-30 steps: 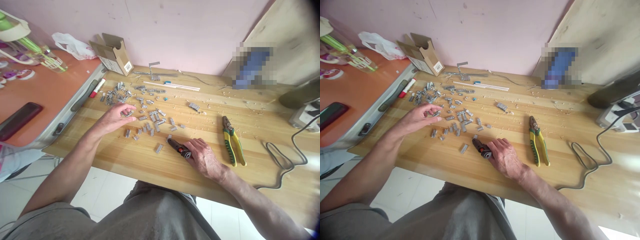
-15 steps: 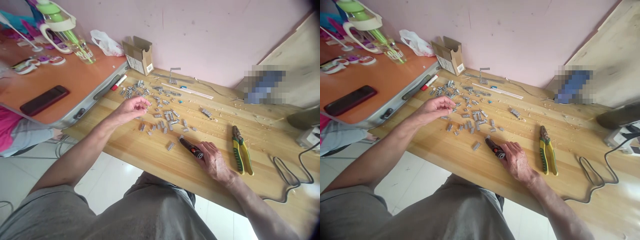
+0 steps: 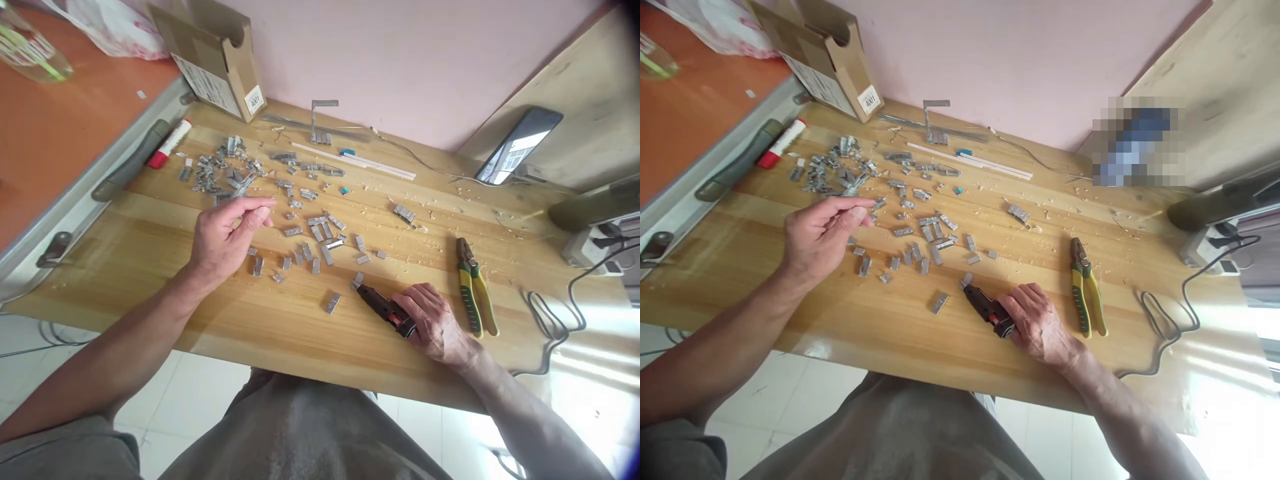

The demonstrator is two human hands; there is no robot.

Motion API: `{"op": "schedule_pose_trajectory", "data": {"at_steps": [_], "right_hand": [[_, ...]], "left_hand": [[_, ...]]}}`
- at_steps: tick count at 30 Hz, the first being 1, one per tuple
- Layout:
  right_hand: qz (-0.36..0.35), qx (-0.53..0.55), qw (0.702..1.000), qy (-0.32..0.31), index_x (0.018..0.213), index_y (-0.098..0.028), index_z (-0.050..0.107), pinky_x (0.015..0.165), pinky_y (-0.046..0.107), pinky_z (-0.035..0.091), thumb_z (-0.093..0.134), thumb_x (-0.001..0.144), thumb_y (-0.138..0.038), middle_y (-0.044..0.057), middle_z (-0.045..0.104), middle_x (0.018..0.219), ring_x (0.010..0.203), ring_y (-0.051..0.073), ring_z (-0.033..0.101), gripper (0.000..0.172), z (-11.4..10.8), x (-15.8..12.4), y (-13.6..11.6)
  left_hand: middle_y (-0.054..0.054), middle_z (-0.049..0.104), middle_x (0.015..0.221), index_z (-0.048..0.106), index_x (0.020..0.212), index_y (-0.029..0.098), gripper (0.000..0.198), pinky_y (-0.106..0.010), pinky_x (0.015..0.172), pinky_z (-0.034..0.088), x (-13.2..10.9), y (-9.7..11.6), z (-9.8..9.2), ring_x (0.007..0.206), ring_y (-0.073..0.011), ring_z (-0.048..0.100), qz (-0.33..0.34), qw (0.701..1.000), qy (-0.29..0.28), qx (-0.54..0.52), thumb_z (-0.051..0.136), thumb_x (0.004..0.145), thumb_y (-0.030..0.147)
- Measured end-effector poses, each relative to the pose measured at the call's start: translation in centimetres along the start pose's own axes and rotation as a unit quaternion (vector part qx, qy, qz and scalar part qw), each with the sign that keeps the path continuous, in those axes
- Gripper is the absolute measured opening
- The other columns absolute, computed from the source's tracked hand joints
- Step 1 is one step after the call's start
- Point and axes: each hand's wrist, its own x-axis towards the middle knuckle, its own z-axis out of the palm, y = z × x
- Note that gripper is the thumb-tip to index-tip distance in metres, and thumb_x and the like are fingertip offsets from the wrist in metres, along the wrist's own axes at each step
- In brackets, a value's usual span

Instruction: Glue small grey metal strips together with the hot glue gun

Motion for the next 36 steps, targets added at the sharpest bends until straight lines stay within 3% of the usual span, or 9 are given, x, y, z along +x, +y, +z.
{"op": "schedule_pose_trajectory", "data": {"at_steps": [3,6,13,16,19,22,25,29,36], "right_hand": [[0.004,-0.007,1.000,0.010,0.128,-0.016,0.060,0.077,0.037,0.049,0.051,0.106,-0.014,0.008,0.072,0.094,0.079,0.022,0.062,0.024,0.0,0.0,0.0],[0.015,-0.020,0.999,0.021,0.125,-0.016,0.062,0.073,0.037,0.047,0.047,0.108,-0.017,0.007,0.070,0.090,0.076,0.022,0.059,0.022,-0.2,0.0,-0.1],[0.026,-0.041,0.999,0.022,0.115,-0.017,0.065,0.073,0.037,0.045,0.050,0.105,-0.016,0.006,0.066,0.085,0.075,0.022,0.056,0.018,-0.4,0.2,-0.2],[0.013,-0.033,0.999,0.008,0.110,-0.017,0.067,0.073,0.038,0.044,0.051,0.105,-0.018,0.005,0.066,0.084,0.074,0.022,0.055,0.016,-0.1,0.1,-0.1],[0.024,-0.036,0.999,0.011,0.114,-0.017,0.068,0.075,0.038,0.045,0.053,0.107,-0.024,0.006,0.067,0.086,0.077,0.023,0.057,0.018,-0.3,0.0,0.3],[0.059,-0.051,0.997,0.029,0.125,-0.018,0.066,0.079,0.039,0.048,0.057,0.110,-0.031,0.008,0.068,0.094,0.084,0.025,0.061,0.022,-1.2,-0.3,0.5],[0.096,-0.031,0.995,0.013,0.138,-0.021,0.061,0.084,0.041,0.051,0.060,0.111,-0.035,0.009,0.071,0.105,0.093,0.026,0.065,0.030,-2.2,-1.1,0.0],[0.111,-0.004,0.994,-0.011,0.146,-0.022,0.057,0.089,0.043,0.055,0.056,0.113,-0.033,0.011,0.071,0.113,0.101,0.028,0.068,0.034,-2.3,-2.3,-1.3],[0.132,-0.003,0.991,0.013,0.144,-0.024,0.058,0.087,0.043,0.054,0.056,0.113,-0.030,0.011,0.072,0.114,0.100,0.028,0.067,0.031,-1.7,-2.9,-2.4]], "left_hand": [[0.003,0.078,0.078,0.083,0.118,0.030,0.028,-0.032,0.074,0.057,-0.2,0.2,0.3,0.072,-0.0162,0.074,0.046,0.999,-0.009,0.026,0.064,0.109,0.049],[0.003,0.077,0.077,0.083,0.114,0.031,0.030,-0.032,0.069,0.053,-0.3,0.0,0.3,0.069,-0.0160,0.072,0.040,0.998,-0.019,0.041,0.061,0.110,0.052],[0.002,0.076,0.081,0.081,0.107,0.022,0.038,-0.033,0.075,0.051,0.0,-0.6,-0.4,0.079,-0.0149,0.071,0.032,0.995,-0.003,0.097,0.057,0.110,0.052],[0.003,0.075,0.082,0.079,0.098,0.020,0.035,-0.033,0.076,0.051,0.2,0.7,-0.6,0.078,-0.0133,0.068,0.056,0.991,-0.003,0.125,0.061,0.106,0.049],[0.003,0.075,0.084,0.075,0.091,0.023,0.024,-0.031,0.071,0.050,-0.5,3.5,-0.4,0.075,-0.0143,0.065,0.076,0.986,-0.045,0.140,0.065,0.102,0.041],[0.001,0.076,0.086,0.072,0.088,0.025,0.017,-0.032,0.073,0.052,-2.5,6.8,0.9,0.076,-0.0167,0.067,0.097,0.978,-0.109,0.148,0.064,0.101,0.032],[-0.002,0.078,0.092,0.071,0.088,0.022,0.014,-0.035,0.081,0.053,-4.9,9.0,3.5,0.083,-0.0201,0.070,0.127,0.960,-0.172,0.180,0.067,0.102,0.026],[-0.007,0.078,0.097,0.074,0.097,0.020,0.006,-0.039,0.086,0.055,-6.3,9.1,6.8,0.090,-0.0256,0.072,0.119,0.935,-0.221,0.252,0.074,0.100,0.025],[-0.014,0.070,0.116,0.076,0.121,0.020,0.025,-0.046,0.100,0.054,-3.6,8.4,8.9,0.111,-0.0333,0.069,0.122,0.911,-0.248,0.307,0.075,0.100,0.034]]}}
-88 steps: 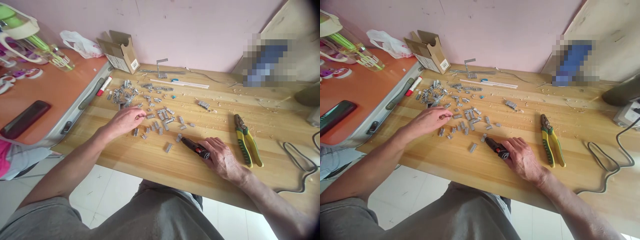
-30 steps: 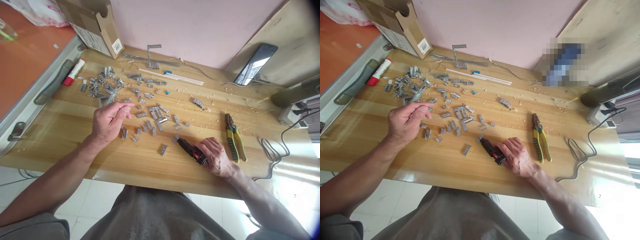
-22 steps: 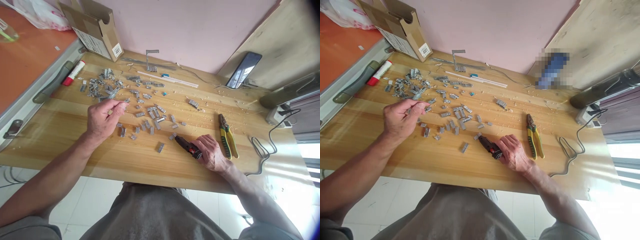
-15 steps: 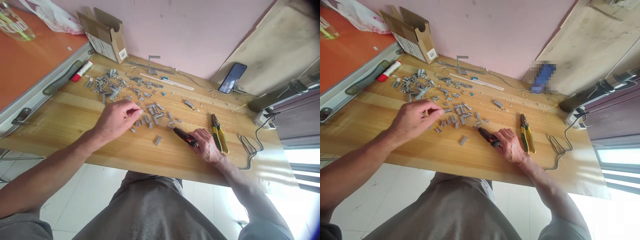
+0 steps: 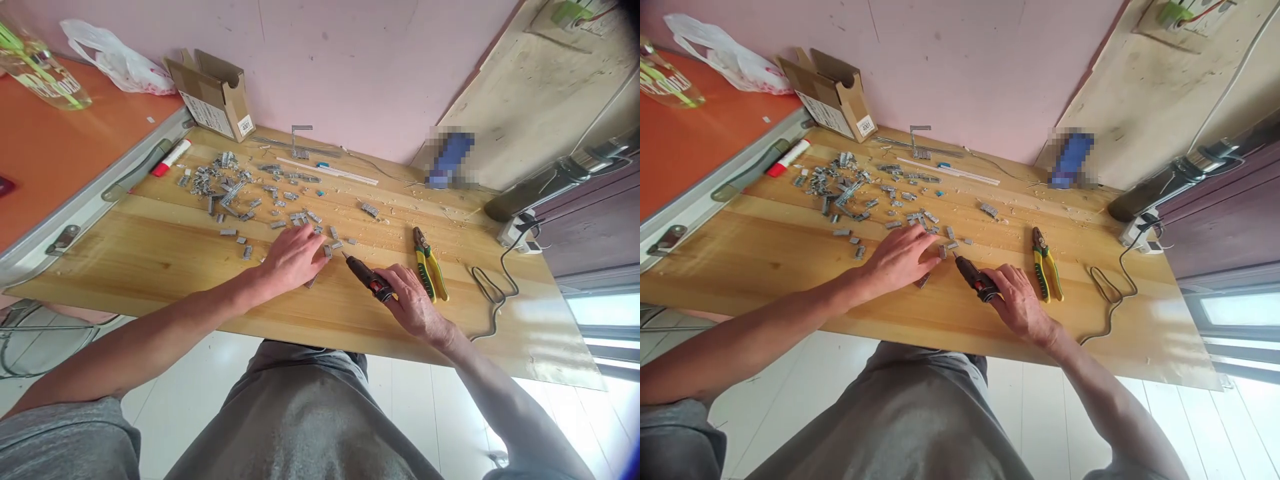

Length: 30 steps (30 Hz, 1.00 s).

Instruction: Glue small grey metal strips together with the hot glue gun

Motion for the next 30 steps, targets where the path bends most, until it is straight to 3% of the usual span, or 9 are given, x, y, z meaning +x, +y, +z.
{"op": "schedule_pose_trajectory", "data": {"at_steps": [3,7,9,15,20,24,27,30], "right_hand": [[0.010,-0.005,1.000,0.015,0.144,-0.025,0.058,0.084,0.043,0.053,0.055,0.113,-0.028,0.010,0.071,0.111,0.097,0.027,0.066,0.030,0.0,-0.3,0.0],[0.021,-0.001,0.999,0.032,0.143,-0.025,0.059,0.083,0.041,0.053,0.055,0.113,-0.025,0.009,0.072,0.111,0.095,0.026,0.066,0.030,0.0,-0.8,0.0],[0.024,0.001,0.999,0.039,0.142,-0.025,0.059,0.083,0.041,0.052,0.054,0.113,-0.024,0.009,0.072,0.110,0.095,0.026,0.066,0.029,0.2,-1.0,-0.1],[0.025,-0.002,0.999,0.026,0.141,-0.023,0.061,0.081,0.041,0.052,0.055,0.112,-0.025,0.009,0.072,0.107,0.094,0.026,0.067,0.029,0.8,-1.2,-0.3],[0.015,-0.002,1.000,0.013,0.148,-0.025,0.058,0.083,0.042,0.052,0.055,0.113,-0.027,0.009,0.072,0.108,0.095,0.027,0.067,0.035,1.2,-1.5,-0.3],[0.018,0.002,1.000,0.001,0.147,-0.024,0.057,0.085,0.043,0.051,0.053,0.114,-0.027,0.009,0.070,0.110,0.097,0.027,0.065,0.034,1.5,-1.8,-0.4],[0.016,0.008,1.000,-0.009,0.148,-0.023,0.056,0.087,0.043,0.051,0.053,0.113,-0.026,0.010,0.070,0.112,0.098,0.027,0.065,0.035,1.6,-1.9,-0.8],[0.018,0.011,1.000,-0.010,0.148,-0.023,0.056,0.087,0.043,0.051,0.055,0.112,-0.025,0.011,0.070,0.114,0.100,0.027,0.065,0.036,1.6,-2.1,-1.3]], "left_hand": [[-0.014,0.068,0.114,0.077,0.116,0.020,0.022,-0.048,0.100,0.053,1.1,0.1,0.4,0.111,-0.0338,0.068,0.015,1.000,-0.023,0.000,0.073,0.101,0.035],[-0.010,0.071,0.112,0.073,0.109,0.021,0.009,-0.043,0.097,0.053,1.4,-0.2,1.2,0.105,-0.0290,0.070,0.030,0.998,-0.035,-0.033,0.071,0.100,0.023],[-0.007,0.074,0.107,0.069,0.108,0.022,0.013,-0.041,0.096,0.052,1.1,-0.3,1.4,0.101,-0.0269,0.071,0.031,0.997,-0.025,-0.063,0.072,0.097,0.018],[-0.003,0.077,0.101,0.061,0.099,0.023,0.018,-0.040,0.091,0.049,-1.4,-0.5,1.3,0.098,-0.0250,0.074,0.046,0.992,0.010,-0.116,0.075,0.096,0.011],[-0.003,0.076,0.100,0.062,0.091,0.023,0.017,-0.040,0.092,0.049,-4.0,-1.2,0.9,0.096,-0.0232,0.072,0.063,0.991,0.001,-0.119,0.075,0.099,0.017],[-0.006,0.077,0.108,0.067,0.105,0.023,0.003,-0.041,0.097,0.051,-4.7,-1.2,0.6,0.105,-0.0265,0.073,0.046,0.992,0.010,-0.114,0.070,0.104,0.024],[-0.010,0.076,0.113,0.070,0.118,0.021,0.014,-0.043,0.096,0.053,-4.2,-0.8,0.7,0.104,-0.0290,0.072,0.027,0.997,0.004,-0.072,0.068,0.106,0.027],[-0.009,0.074,0.105,0.071,0.107,0.020,0.006,-0.041,0.089,0.053,-3.4,-0.4,1.0,0.097,-0.0277,0.072,0.032,0.999,-0.019,-0.040,0.067,0.106,0.024]]}}
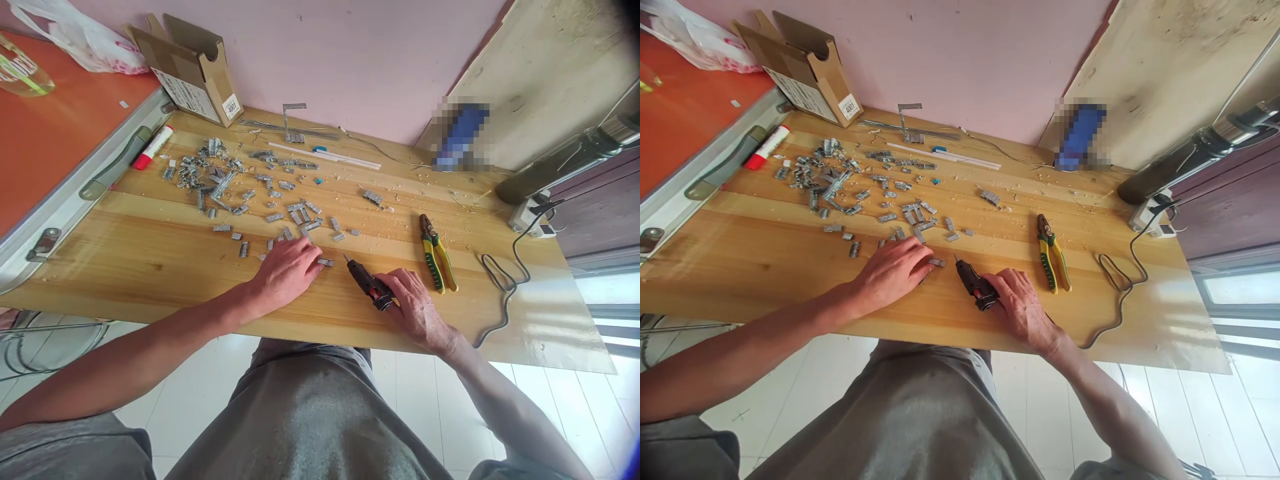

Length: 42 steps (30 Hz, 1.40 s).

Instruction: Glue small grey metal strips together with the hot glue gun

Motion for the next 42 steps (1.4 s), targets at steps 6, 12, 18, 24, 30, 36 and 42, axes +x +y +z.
{"op": "schedule_pose_trajectory", "data": {"at_steps": [6,12,18,24,30,36,42], "right_hand": [[0.006,-0.013,1.000,0.011,0.146,-0.024,0.057,0.086,0.043,0.051,0.054,0.112,-0.024,0.010,0.071,0.113,0.098,0.027,0.065,0.035,-0.2,0.0,0.0],[0.009,-0.016,1.000,0.010,0.147,-0.024,0.057,0.084,0.043,0.051,0.054,0.111,-0.025,0.010,0.071,0.111,0.095,0.027,0.065,0.036,-0.3,0.1,0.2],[0.003,-0.015,1.000,0.008,0.149,-0.025,0.056,0.087,0.043,0.052,0.054,0.112,-0.024,0.010,0.070,0.113,0.099,0.027,0.065,0.036,0.2,0.4,0.1],[-0.016,-0.051,0.998,-0.030,0.156,-0.028,0.053,0.088,0.045,0.054,0.052,0.112,-0.023,0.011,0.070,0.113,0.099,0.028,0.065,0.044,0.6,2.0,0.3],[-0.033,-0.052,0.996,-0.067,0.159,-0.024,0.052,0.090,0.047,0.055,0.052,0.111,-0.019,0.013,0.070,0.117,0.100,0.029,0.065,0.048,0.9,2.6,-0.2],[-0.063,-0.060,0.994,-0.061,0.156,-0.022,0.055,0.088,0.045,0.053,0.053,0.112,-0.021,0.013,0.070,0.114,0.100,0.029,0.065,0.044,1.3,3.5,-0.6],[-0.056,-0.076,0.993,-0.065,0.152,-0.022,0.057,0.086,0.044,0.052,0.054,0.112,-0.019,0.011,0.070,0.109,0.096,0.027,0.064,0.041,1.0,3.4,-0.9]], "left_hand": [[-0.005,0.074,0.101,0.066,0.097,0.022,0.011,-0.037,0.082,0.050,2.0,-0.2,0.9,0.088,-0.0232,0.070,0.000,0.998,0.034,-0.049,0.065,0.104,0.014],[-0.003,0.073,0.095,0.063,0.092,0.023,0.015,-0.035,0.083,0.051,2.0,-0.3,0.8,0.089,-0.0218,0.070,0.026,0.993,0.030,-0.113,0.067,0.100,0.011],[-0.008,0.076,0.104,0.070,0.102,0.021,0.003,-0.040,0.090,0.052,1.4,-0.7,0.8,0.098,-0.0271,0.072,-0.024,0.996,0.054,-0.063,0.072,0.101,0.021],[-0.009,0.076,0.103,0.075,0.104,0.021,0.010,-0.041,0.090,0.052,1.6,-0.5,1.4,0.096,-0.0266,0.072,-0.021,0.998,0.039,-0.051,0.066,0.106,0.021],[-0.008,0.078,0.103,0.078,0.104,0.021,0.012,-0.041,0.091,0.053,1.5,-0.9,1.3,0.097,-0.0259,0.073,-0.009,0.997,0.043,-0.064,0.066,0.107,0.021],[-0.007,0.079,0.101,0.080,0.104,0.021,0.012,-0.040,0.091,0.054,1.7,-1.2,1.5,0.096,-0.0256,0.073,-0.008,0.995,0.043,-0.086,0.068,0.105,0.019],[-0.006,0.079,0.100,0.079,0.101,0.021,0.012,-0.039,0.091,0.053,1.7,-1.3,1.5,0.094,-0.0244,0.073,-0.005,0.994,0.046,-0.099,0.068,0.105,0.019]]}}
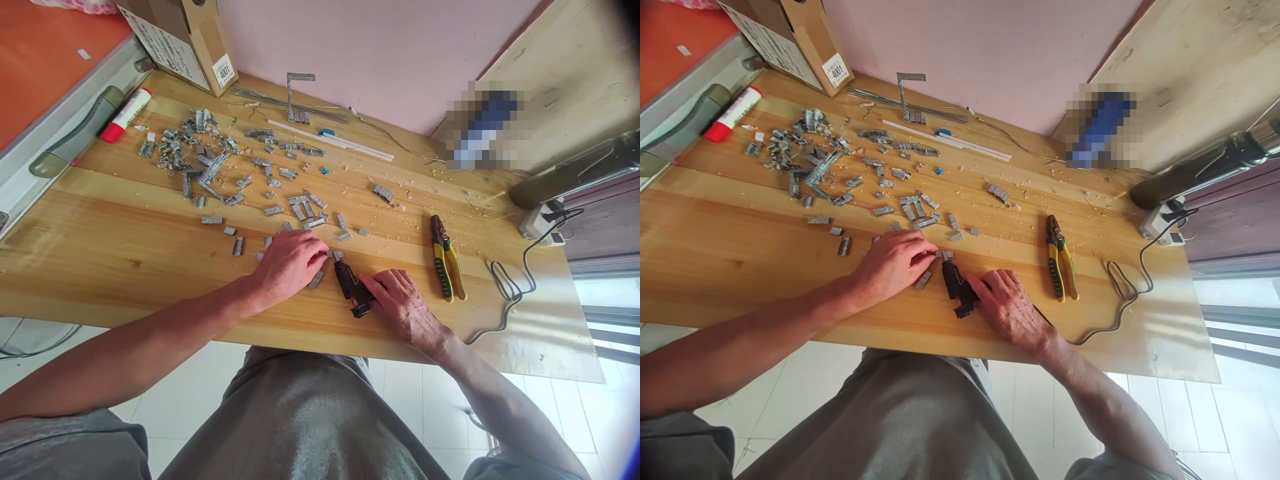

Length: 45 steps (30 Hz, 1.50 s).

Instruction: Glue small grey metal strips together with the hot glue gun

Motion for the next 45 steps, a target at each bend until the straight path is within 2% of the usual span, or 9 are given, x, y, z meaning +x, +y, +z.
{"op": "schedule_pose_trajectory", "data": {"at_steps": [5,9,14,22,30,37,45], "right_hand": [[-0.005,0.006,1.000,0.018,0.158,-0.022,0.052,0.086,0.044,0.051,0.053,0.111,-0.017,0.011,0.069,0.108,0.095,0.027,0.063,0.047,-0.4,-0.4,-0.5],[-0.011,0.006,1.000,0.003,0.161,-0.022,0.050,0.086,0.044,0.051,0.053,0.110,-0.016,0.010,0.069,0.107,0.094,0.027,0.063,0.051,-0.3,0.1,-0.9],[-0.016,-0.020,0.999,0.024,0.150,-0.017,0.058,0.086,0.041,0.051,0.054,0.109,-0.014,0.010,0.070,0.106,0.094,0.025,0.063,0.041,0.0,0.5,-1.1],[-0.008,-0.037,0.998,0.046,0.139,-0.015,0.064,0.082,0.039,0.051,0.052,0.108,-0.010,0.008,0.070,0.100,0.088,0.023,0.063,0.033,-0.2,0.5,-1.1],[-0.010,-0.013,0.999,0.039,0.146,-0.015,0.061,0.085,0.040,0.052,0.054,0.109,-0.015,0.010,0.071,0.107,0.093,0.025,0.064,0.037,0.1,0.3,-1.4],[-0.014,-0.031,0.999,0.017,0.141,-0.016,0.063,0.083,0.040,0.051,0.055,0.111,-0.017,0.008,0.070,0.100,0.087,0.024,0.062,0.031,0.0,0.5,-1.4],[-0.007,-0.038,0.998,0.047,0.142,-0.014,0.062,0.083,0.039,0.050,0.055,0.108,-0.013,0.009,0.069,0.101,0.088,0.024,0.062,0.035,0.0,0.0,-1.4]], "left_hand": [[-0.006,0.079,0.100,0.079,0.102,0.021,0.011,-0.039,0.090,0.053,0.1,-0.1,-0.1,0.093,-0.0242,0.073,0.003,1.000,-0.002,0.000,0.069,0.104,0.018],[-0.005,0.080,0.099,0.080,0.101,0.022,0.009,-0.038,0.090,0.053,0.1,-0.2,0.1,0.093,-0.0240,0.074,0.007,1.000,0.006,-0.004,0.072,0.104,0.019],[-0.005,0.080,0.097,0.080,0.100,0.021,0.007,-0.037,0.088,0.053,0.0,-0.2,0.3,0.093,-0.0243,0.075,0.007,1.000,0.018,0.001,0.075,0.102,0.017],[-0.004,0.080,0.097,0.080,0.097,0.021,0.008,-0.038,0.086,0.053,0.1,-0.1,0.3,0.091,-0.0247,0.076,0.009,1.000,0.022,0.015,0.075,0.101,0.017],[-0.004,0.081,0.096,0.081,0.097,0.021,0.007,-0.038,0.088,0.053,0.1,-0.2,0.2,0.092,-0.0247,0.076,0.009,1.000,0.020,0.010,0.076,0.101,0.018],[-0.004,0.081,0.095,0.081,0.096,0.021,0.007,-0.038,0.087,0.053,0.2,-0.3,0.3,0.091,-0.0247,0.077,0.012,1.000,0.023,0.007,0.076,0.101,0.018],[-0.004,0.081,0.096,0.081,0.096,0.021,0.007,-0.038,0.087,0.054,0.2,-0.3,0.3,0.092,-0.0249,0.077,0.008,1.000,0.020,0.008,0.077,0.101,0.019]]}}
